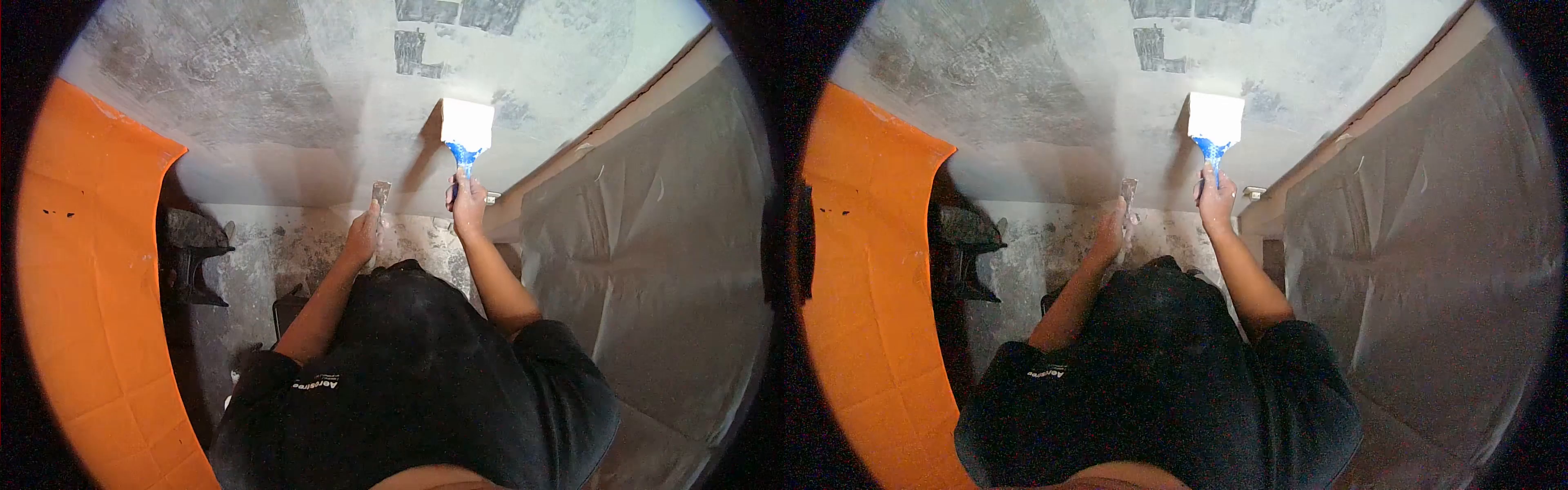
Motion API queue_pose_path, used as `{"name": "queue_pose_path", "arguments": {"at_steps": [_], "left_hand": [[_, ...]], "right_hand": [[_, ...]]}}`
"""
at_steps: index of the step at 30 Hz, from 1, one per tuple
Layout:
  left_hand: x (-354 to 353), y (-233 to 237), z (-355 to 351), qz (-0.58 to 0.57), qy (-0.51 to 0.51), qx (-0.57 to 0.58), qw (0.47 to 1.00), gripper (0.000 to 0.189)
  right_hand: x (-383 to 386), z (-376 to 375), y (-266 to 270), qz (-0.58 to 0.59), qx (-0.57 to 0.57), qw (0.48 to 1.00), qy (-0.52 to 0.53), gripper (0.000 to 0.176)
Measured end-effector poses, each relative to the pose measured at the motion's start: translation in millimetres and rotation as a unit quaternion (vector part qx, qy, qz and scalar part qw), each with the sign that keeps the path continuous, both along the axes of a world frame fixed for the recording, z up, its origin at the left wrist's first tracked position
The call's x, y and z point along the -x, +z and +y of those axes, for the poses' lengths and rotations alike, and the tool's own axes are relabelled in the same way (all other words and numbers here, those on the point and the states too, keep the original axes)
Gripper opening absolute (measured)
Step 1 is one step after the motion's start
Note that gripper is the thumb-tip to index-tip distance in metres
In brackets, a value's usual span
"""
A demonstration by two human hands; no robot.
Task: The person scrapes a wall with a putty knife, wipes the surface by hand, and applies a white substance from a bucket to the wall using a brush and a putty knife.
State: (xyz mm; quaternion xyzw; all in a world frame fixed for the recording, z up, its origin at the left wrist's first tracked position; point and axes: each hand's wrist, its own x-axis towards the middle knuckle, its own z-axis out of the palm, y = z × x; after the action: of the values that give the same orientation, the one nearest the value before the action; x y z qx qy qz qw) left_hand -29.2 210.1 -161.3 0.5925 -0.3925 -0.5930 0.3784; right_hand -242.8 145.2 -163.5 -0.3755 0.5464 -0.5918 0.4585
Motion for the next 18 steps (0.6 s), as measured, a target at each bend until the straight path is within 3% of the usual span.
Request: {"name": "queue_pose_path", "arguments": {"at_steps": [9, 15, 18], "left_hand": [[3.7, -4.7, 0.0, -0.003, -0.004, 0.028, 1.0, 0.059], [13.5, -5.9, -2.2, 0.019, -0.027, 0.001, 0.999, 0.059], [20.6, -8.2, -3.2, 0.008, -0.031, -0.011, 0.999, 0.06]], "right_hand": [[16.4, 23.6, 10.0, -0.026, -0.033, 0.999, -0.012, 0.038], [39.0, -3.8, 52.2, 0.015, 0.042, 0.997, -0.055, 0.04], [46.2, -19.1, 23.0, 0.019, 0.038, 0.998, -0.047, 0.043]]}}
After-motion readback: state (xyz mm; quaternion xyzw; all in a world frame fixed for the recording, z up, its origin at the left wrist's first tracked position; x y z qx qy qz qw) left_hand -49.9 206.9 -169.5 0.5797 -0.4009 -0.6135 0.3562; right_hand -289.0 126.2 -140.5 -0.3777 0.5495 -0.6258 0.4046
